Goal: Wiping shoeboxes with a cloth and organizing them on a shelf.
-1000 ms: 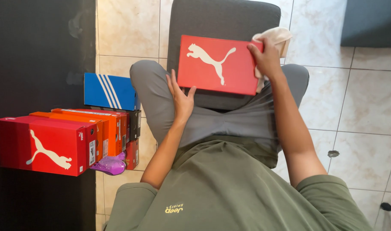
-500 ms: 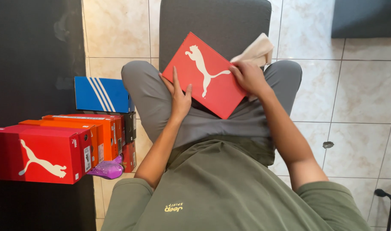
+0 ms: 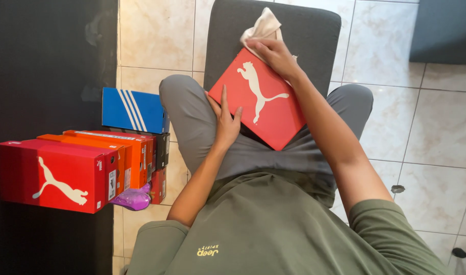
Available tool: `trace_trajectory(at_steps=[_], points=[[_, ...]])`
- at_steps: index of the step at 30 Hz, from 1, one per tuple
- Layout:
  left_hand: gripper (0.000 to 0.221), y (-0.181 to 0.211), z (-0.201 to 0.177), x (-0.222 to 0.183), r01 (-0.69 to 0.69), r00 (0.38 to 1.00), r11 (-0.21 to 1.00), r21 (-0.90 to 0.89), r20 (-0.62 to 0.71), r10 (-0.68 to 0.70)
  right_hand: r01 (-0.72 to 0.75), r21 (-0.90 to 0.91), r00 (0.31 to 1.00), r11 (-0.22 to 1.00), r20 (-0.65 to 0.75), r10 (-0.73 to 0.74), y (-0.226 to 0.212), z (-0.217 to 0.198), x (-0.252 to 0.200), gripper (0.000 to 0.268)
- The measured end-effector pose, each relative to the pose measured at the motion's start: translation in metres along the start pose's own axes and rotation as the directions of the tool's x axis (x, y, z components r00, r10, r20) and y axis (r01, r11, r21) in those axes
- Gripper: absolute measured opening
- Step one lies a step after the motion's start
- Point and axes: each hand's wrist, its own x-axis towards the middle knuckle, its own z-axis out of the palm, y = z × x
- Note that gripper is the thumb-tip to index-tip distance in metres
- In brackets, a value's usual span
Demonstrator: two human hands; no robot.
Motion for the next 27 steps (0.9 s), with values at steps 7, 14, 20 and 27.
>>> trace_trajectory(at_steps=[7, 14, 20, 27], points=[[0.074, 0.011, -0.003, -0.001, 0.057, 0.998, 0.998, -0.033, 0.042, -0.055, -0.403, -0.221, 0.915, 0.888, -0.102, 0.39, 0.029, -0.047, -0.103, 0.026], [0.073, 0.004, 0.004, 0.004, -0.009, 0.997, 1.0, -0.019, 0.072, 0.011, -0.742, -0.051, 0.67, 0.669, 0.006, 0.743, -0.031, -0.037, -0.114, 0.029], [0.09, -0.003, 0.003, 0.002, -0.062, 0.995, 0.997, 0.055, 0.085, 0.057, -0.725, -0.278, 0.674, 0.63, -0.099, 0.732, -0.101, 0.005, -0.026, 0.076], [0.087, 0.018, -0.004, 0.0, 0.037, 0.99, 0.998, -0.046, 0.137, -0.03, -0.203, -0.558, 0.976, 0.805, -0.046, 0.214, -0.019, 0.024, 0.015, 0.053]])
